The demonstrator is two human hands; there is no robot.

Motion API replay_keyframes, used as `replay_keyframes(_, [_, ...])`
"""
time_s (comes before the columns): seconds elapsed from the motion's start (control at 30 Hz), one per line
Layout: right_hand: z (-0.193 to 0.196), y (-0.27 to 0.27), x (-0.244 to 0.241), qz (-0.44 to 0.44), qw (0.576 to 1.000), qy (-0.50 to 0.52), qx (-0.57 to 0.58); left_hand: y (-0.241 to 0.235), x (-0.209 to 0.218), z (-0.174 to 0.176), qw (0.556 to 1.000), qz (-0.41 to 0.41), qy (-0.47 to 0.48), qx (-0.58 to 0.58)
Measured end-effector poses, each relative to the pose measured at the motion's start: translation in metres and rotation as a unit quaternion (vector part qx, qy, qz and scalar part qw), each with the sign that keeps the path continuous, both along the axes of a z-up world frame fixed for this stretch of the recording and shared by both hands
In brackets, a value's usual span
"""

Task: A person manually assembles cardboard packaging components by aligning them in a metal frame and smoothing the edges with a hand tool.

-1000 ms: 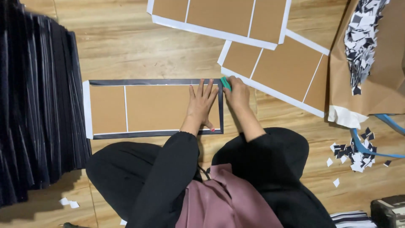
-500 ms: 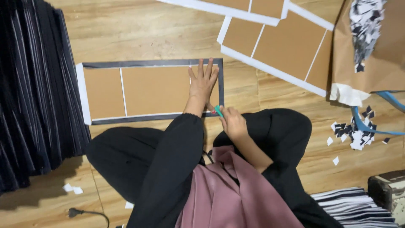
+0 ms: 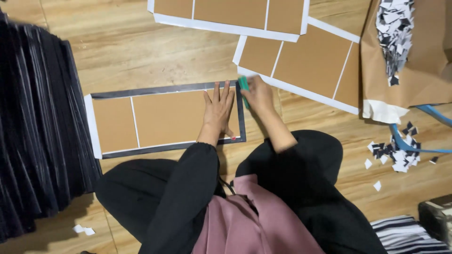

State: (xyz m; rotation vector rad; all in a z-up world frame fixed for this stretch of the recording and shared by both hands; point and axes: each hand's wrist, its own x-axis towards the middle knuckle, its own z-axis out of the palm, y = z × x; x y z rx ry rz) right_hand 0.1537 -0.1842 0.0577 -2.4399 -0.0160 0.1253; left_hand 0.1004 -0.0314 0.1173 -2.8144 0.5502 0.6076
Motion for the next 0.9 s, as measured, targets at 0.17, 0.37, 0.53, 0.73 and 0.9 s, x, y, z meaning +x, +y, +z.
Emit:
replay_keyframes(0.17, [-0.008,0.019,0.013,0.067,0.992,-0.013,-0.108,0.001,0.006,-0.020,0.999,0.009,-0.033,-0.033])
replay_keyframes(0.37, [0.013,0.019,-0.076,0.140,0.979,0.013,-0.147,0.002,-0.002,-0.013,0.999,0.007,-0.025,-0.035])
replay_keyframes(0.53, [0.018,0.016,-0.135,0.174,0.963,0.007,-0.208,-0.003,-0.005,-0.030,1.000,0.000,-0.020,-0.008])
replay_keyframes(0.73, [0.017,-0.013,-0.119,0.154,0.980,0.115,-0.056,-0.004,0.001,-0.007,1.000,0.011,0.013,-0.004])
replay_keyframes(0.9, [0.017,-0.015,-0.024,0.066,0.998,0.016,-0.001,-0.004,0.001,-0.001,1.000,0.010,0.005,-0.010])
